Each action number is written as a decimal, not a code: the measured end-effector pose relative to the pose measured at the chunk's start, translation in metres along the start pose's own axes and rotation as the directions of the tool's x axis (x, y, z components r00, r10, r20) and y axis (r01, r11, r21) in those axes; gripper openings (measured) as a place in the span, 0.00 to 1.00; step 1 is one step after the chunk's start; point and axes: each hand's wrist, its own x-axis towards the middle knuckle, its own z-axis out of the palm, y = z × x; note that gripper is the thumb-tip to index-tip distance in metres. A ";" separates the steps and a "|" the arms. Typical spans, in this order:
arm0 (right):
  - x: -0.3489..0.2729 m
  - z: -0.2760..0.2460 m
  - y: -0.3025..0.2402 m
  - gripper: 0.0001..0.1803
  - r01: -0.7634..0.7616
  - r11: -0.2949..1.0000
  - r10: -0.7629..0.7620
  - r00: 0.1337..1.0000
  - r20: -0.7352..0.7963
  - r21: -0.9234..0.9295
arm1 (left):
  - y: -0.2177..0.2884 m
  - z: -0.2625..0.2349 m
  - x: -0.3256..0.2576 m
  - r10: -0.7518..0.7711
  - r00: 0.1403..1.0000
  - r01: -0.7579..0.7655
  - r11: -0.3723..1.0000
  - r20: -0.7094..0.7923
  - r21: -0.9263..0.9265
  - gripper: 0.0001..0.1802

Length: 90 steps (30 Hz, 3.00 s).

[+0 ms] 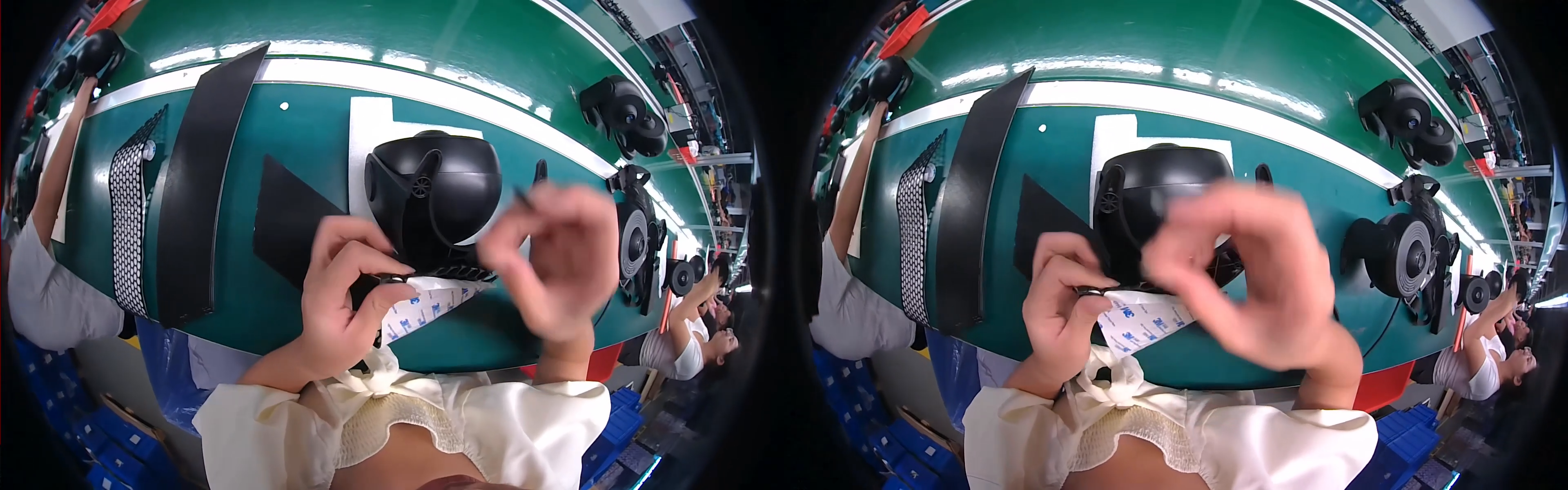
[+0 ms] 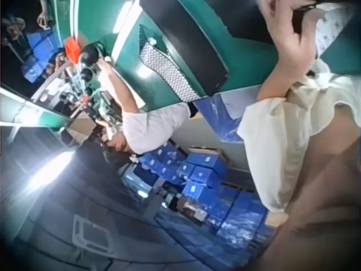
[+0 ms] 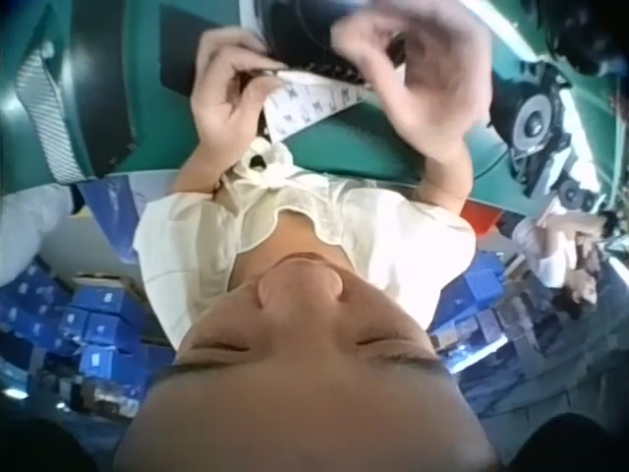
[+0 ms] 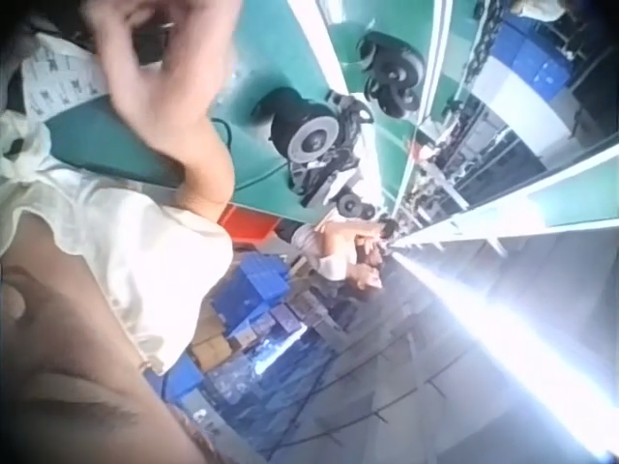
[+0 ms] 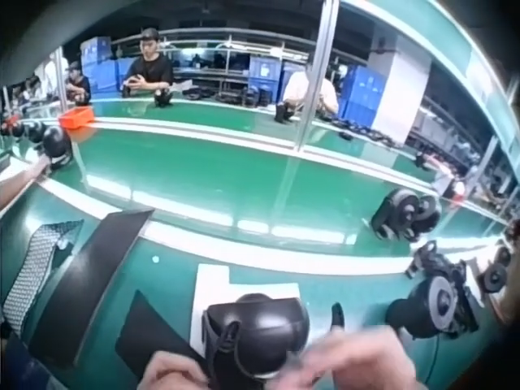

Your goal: Assembling components of a headset by manually fitting plastic housings and foam padding at a factory workstation.

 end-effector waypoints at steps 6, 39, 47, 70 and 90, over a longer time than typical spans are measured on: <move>0.033 0.009 0.029 0.20 0.158 0.978 -0.137 0.979 0.150 -0.134 | -0.004 0.004 0.008 0.172 0.985 -0.174 0.980 0.028 0.101 0.11; 0.021 0.001 0.034 0.13 0.684 0.258 -0.361 0.723 0.589 -0.682 | -0.004 -0.003 0.012 0.128 0.991 -0.129 0.990 0.033 0.055 0.09; 0.020 -0.026 0.018 0.27 0.149 0.970 -0.126 0.984 0.127 -0.192 | -0.011 -0.003 0.014 0.170 0.985 -0.170 0.985 -0.016 0.011 0.08; 0.002 -0.056 0.036 0.03 -0.227 0.941 0.204 0.972 -0.114 -0.250 | -0.014 0.005 0.009 0.088 0.991 -0.082 0.995 -0.097 0.064 0.12; 0.001 -0.051 0.040 0.09 -0.339 0.929 0.334 0.941 -0.059 -0.147 | -0.010 0.005 0.008 0.090 0.993 -0.088 0.996 -0.077 0.028 0.09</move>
